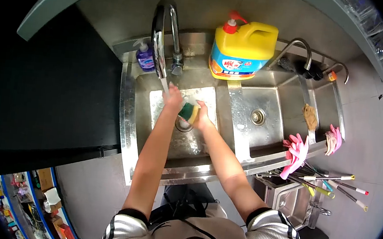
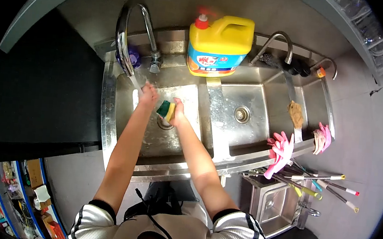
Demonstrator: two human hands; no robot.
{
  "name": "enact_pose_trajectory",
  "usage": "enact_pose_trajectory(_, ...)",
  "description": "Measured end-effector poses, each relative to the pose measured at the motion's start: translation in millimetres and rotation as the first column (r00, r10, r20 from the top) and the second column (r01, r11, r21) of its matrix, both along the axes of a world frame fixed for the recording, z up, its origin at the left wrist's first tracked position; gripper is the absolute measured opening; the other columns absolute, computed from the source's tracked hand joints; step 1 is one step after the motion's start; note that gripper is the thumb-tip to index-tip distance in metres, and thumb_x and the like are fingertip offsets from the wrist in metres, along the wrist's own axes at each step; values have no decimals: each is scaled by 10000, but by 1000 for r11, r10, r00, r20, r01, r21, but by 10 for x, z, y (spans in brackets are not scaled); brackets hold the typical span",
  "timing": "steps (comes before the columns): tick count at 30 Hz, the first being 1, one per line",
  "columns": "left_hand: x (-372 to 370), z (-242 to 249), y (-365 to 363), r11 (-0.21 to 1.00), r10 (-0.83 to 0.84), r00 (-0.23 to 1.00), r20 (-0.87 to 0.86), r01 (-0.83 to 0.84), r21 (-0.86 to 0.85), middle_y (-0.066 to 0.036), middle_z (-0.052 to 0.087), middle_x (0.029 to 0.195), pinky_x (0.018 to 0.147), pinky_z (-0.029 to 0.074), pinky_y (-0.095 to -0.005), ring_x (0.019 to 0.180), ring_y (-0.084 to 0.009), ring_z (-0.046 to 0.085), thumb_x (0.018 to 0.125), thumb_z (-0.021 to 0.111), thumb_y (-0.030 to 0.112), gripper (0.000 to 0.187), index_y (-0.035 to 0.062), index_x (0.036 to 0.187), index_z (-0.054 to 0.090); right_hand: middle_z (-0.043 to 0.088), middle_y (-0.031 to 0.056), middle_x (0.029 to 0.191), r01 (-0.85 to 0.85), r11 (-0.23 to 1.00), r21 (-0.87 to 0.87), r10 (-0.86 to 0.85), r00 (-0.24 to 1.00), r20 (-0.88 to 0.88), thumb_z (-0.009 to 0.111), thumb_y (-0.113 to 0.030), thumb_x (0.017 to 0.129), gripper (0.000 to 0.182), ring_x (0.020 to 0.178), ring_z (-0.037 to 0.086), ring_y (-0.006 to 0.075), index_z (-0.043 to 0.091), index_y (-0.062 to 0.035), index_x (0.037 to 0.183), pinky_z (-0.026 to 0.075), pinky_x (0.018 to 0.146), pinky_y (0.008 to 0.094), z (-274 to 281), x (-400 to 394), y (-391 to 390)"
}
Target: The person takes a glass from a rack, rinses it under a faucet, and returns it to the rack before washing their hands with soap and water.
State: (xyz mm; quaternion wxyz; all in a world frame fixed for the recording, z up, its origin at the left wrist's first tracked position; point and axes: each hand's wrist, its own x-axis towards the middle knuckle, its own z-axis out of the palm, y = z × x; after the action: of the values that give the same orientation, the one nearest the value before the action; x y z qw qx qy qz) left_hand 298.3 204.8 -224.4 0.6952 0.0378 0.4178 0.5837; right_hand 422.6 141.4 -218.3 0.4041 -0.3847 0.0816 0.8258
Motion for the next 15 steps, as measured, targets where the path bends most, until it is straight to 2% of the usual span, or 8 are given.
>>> enact_pose_trajectory(1, -19, 310, -193, 1000, -16, 862, -506, 27, 14, 23, 395, 507, 392, 296, -200, 398, -82, 352, 866, 469, 209, 166, 108, 735, 463, 567, 111, 927, -32, 999, 40, 32, 999, 3, 335, -405, 833, 412, 844, 551, 275, 514, -75, 1002, 440, 786, 435, -190, -96, 58)
enact_pose_trajectory(3, -253, 480, -357, 994, 104, 873, -476, -111, 13, 13, 444, 539, 404, 315, -199, 433, -79, 399, 852, 476, 162, 108, 95, 768, 487, 562, 93, 848, -84, 979, 185, 97, 993, -61, 357, -357, 841, 320, 790, 547, 252, 531, -95, 899, 444, 762, 433, -315, -283, 120)
enact_pose_trajectory(7, -788, 489, -773, 967, 255, 855, -451, -234, 104, -3, 490, 586, 456, 368, -212, 509, -85, 458, 827, 497, 107, 65, 67, 777, 504, 559, 63, 814, -167, 986, 12, 157, 943, 292, 377, -423, 823, 338, 748, 550, 228, 535, -129, 878, 449, 679, 441, 22, -764, 250)
enact_pose_trajectory(10, -1018, 568, -1171, 972, 225, 805, -549, -224, 70, -9, 492, 586, 471, 362, -216, 512, -94, 453, 827, 499, 111, 58, 69, 789, 512, 554, 47, 759, -242, 969, 49, 224, 945, 239, 397, -457, 804, 367, 712, 552, 218, 540, -123, 854, 442, 631, 474, 281, -837, 282)
enact_pose_trajectory(11, -1073, 580, -1285, 973, 217, 792, -570, -221, 63, -8, 493, 588, 471, 361, -217, 514, -94, 454, 825, 502, 112, 58, 68, 790, 514, 577, 38, 785, -111, 969, 219, 88, 990, 111, 438, -518, 780, 428, 731, 556, 197, 542, -118, 892, 438, 648, 403, -450, -953, 451)
enact_pose_trajectory(12, -1118, 581, -1391, 975, 207, 781, -590, -217, 55, -7, 493, 589, 472, 360, -219, 517, -95, 456, 823, 506, 113, 58, 66, 791, 516, 565, 24, 724, -14, 974, 228, 32, 997, -73, 520, -428, 769, 338, 674, 560, 193, 547, -105, 863, 454, 605, 394, -447, -1011, 462)
enact_pose_trajectory(14, -1153, 554, -1561, 973, 204, 771, -604, -226, 41, -8, 501, 589, 469, 355, -220, 504, -94, 451, 815, 506, 105, 60, 63, 776, 522, 524, 94, 664, -161, 947, 278, 15, 886, 463, 521, -255, 785, 207, 610, 539, 223, 548, -53, 826, 457, 545, 404, -309, -1183, 465)
enact_pose_trajectory(15, -1172, 487, -1630, 974, 196, 764, -615, -222, 35, -8, 504, 588, 469, 353, -221, 500, -94, 448, 814, 503, 101, 62, 61, 771, 523, 534, 110, 677, -367, 842, 395, -34, 696, 718, 527, -225, 781, 183, 616, 546, 245, 546, -50, 830, 459, 550, 407, -323, -1213, 426)
